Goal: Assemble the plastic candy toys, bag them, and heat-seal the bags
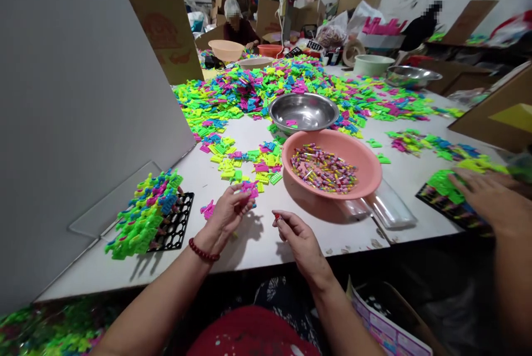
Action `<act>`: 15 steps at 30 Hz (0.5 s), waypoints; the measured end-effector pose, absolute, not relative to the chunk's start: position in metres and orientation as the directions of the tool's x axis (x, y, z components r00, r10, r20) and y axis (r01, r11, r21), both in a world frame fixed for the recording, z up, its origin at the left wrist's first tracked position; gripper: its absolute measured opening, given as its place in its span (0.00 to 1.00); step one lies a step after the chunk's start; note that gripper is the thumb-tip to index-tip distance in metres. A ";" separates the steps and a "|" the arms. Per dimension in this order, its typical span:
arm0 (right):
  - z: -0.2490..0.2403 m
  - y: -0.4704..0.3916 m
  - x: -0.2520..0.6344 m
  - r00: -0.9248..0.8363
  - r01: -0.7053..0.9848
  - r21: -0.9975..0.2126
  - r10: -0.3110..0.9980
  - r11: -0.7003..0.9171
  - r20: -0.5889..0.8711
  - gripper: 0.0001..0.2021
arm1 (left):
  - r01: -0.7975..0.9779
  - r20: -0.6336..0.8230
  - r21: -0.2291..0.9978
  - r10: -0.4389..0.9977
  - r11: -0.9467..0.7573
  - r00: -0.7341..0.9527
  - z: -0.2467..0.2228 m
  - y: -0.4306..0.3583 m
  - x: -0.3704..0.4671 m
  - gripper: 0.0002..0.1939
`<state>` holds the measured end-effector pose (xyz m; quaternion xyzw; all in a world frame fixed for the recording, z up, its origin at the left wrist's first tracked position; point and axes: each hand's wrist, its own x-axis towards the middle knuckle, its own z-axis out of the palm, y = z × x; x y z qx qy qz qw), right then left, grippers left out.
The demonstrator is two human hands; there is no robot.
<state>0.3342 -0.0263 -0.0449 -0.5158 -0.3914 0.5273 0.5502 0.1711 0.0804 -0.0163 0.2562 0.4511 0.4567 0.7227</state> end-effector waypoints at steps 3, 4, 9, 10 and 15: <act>-0.044 -0.028 0.327 0.108 -0.177 -0.981 0.989 -0.081 -0.102 0.19 | -0.468 -0.477 0.709 0.847 0.528 0.234 -0.013 0.044 0.169 0.26; -0.043 -0.029 0.325 0.103 -0.170 -0.983 0.990 -0.076 -0.094 0.19 | -0.453 -0.477 0.712 0.843 0.537 0.250 -0.013 0.034 0.168 0.29; -0.038 -0.035 0.317 0.075 -0.143 -0.988 0.995 -0.054 -0.065 0.17 | -0.396 -0.458 0.739 0.837 0.545 0.299 -0.019 0.010 0.166 0.29; -0.037 -0.036 0.317 0.065 -0.145 -0.988 0.996 -0.058 -0.068 0.16 | -0.394 -0.451 0.744 0.841 0.540 0.300 -0.021 0.008 0.165 0.29; -0.037 -0.043 0.319 0.024 -0.141 -0.986 0.996 -0.087 -0.091 0.16 | -0.377 -0.432 0.765 0.850 0.522 0.300 -0.022 0.004 0.161 0.29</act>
